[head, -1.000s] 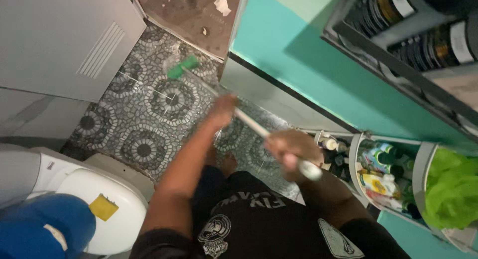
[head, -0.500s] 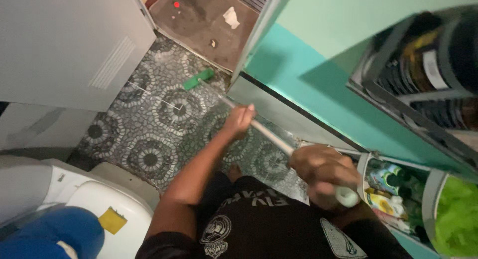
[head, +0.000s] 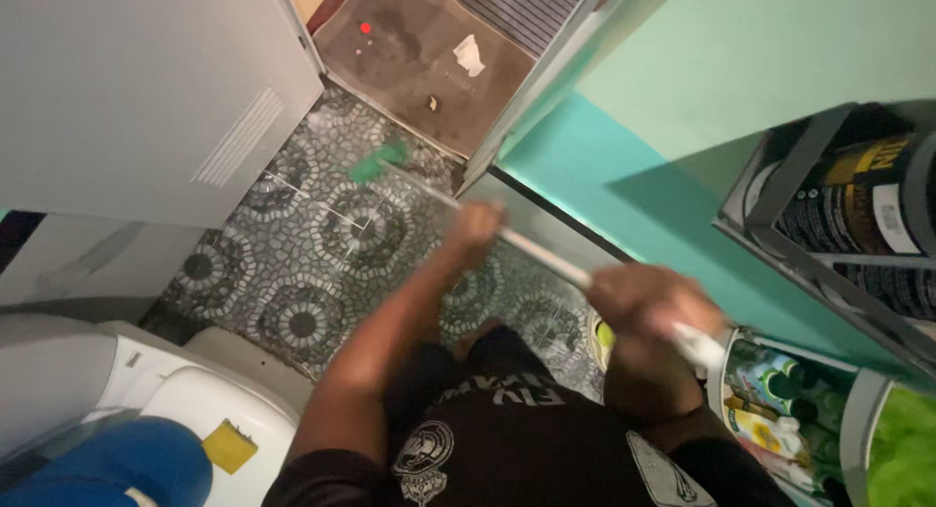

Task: The person mops the floor in a bathroom using a squeeze mop, moving the mop head back and forth across the tiles and cleaning near the toilet, sink, and doorway.

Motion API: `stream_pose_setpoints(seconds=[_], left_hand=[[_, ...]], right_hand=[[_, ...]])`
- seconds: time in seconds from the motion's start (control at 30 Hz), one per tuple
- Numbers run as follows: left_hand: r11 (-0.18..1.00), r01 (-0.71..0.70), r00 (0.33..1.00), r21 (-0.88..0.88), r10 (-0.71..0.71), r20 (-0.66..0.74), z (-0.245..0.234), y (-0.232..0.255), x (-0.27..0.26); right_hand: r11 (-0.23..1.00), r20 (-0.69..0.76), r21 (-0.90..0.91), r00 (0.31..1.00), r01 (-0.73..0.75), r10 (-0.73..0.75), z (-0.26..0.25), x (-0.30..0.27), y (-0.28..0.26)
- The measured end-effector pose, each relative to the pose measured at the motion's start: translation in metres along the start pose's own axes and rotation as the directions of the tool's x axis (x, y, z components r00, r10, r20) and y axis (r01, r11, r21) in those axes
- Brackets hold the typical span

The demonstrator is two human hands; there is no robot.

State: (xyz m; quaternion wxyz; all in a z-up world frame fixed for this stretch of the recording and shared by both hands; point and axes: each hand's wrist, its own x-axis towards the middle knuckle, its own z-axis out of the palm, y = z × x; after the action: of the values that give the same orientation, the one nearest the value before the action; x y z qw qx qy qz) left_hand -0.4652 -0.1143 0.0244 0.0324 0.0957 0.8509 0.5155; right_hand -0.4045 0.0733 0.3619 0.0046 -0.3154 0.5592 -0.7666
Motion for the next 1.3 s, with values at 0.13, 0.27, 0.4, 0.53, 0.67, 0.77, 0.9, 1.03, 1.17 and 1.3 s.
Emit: stream_pose_setpoints(seconds=[0.13, 0.27, 0.4, 0.53, 0.67, 0.77, 0.9, 1.03, 1.17, 1.3], left_hand=[[0.799, -0.535, 0.789, 0.274, 0.589, -0.176, 0.003, -0.013, -0.012], [0.94, -0.078, 0.973, 0.331, 0.144, -0.181, -0.049, -0.064, 0.009], [0.916, 0.056, 0.943, 0.398, 0.082, -0.322, -0.081, -0.064, 0.032], [0.906, 0.003, 0.988, 0.424, 0.062, -0.139, -0.041, -0.001, 0.028], [1.0, -0.009, 0.981, -0.018, 0.005, -0.196, -0.004, 0.036, 0.001], [0.978, -0.117, 0.948, 0.17, 0.161, -0.276, -0.016, -0.007, 0.002], [0.829, 0.301, 0.953, 0.471, -0.274, -0.127, -0.063, -0.062, 0.045], [0.875, 0.277, 0.96, 0.397, -0.235, -0.152, -0.069, -0.022, 0.043], [0.89, 0.164, 0.985, 0.425, -0.17, -0.024, -0.03, 0.069, 0.016], [0.99, 0.143, 0.975, 0.017, -0.138, -0.174, -0.025, 0.076, -0.004]], right_hand=[[0.959, 0.234, -0.186, 0.957, 0.216, -0.17, 0.019, 0.025, -0.034], [0.889, 0.125, -0.022, 0.884, 0.457, -0.451, 0.034, 0.047, 0.071], [0.966, 0.263, 0.082, 0.929, 0.246, -0.259, 0.01, 0.058, 0.1], [0.972, 0.139, 0.228, 0.986, 0.061, -0.094, -0.019, 0.031, 0.037], [0.974, 0.099, 0.019, 0.969, 0.224, -0.225, -0.025, 0.01, -0.002], [0.945, 0.298, 0.164, 0.899, 0.283, -0.321, -0.025, 0.015, 0.043], [0.98, 0.378, 0.044, 0.904, 0.196, -0.197, -0.01, 0.055, 0.111], [0.984, 0.295, 0.168, 0.949, 0.06, -0.108, -0.015, 0.055, 0.083], [0.961, 0.008, 0.263, 0.996, -0.088, 0.089, -0.041, 0.024, 0.001], [0.932, 0.056, 0.102, 0.933, 0.348, -0.355, -0.027, 0.024, 0.017]])
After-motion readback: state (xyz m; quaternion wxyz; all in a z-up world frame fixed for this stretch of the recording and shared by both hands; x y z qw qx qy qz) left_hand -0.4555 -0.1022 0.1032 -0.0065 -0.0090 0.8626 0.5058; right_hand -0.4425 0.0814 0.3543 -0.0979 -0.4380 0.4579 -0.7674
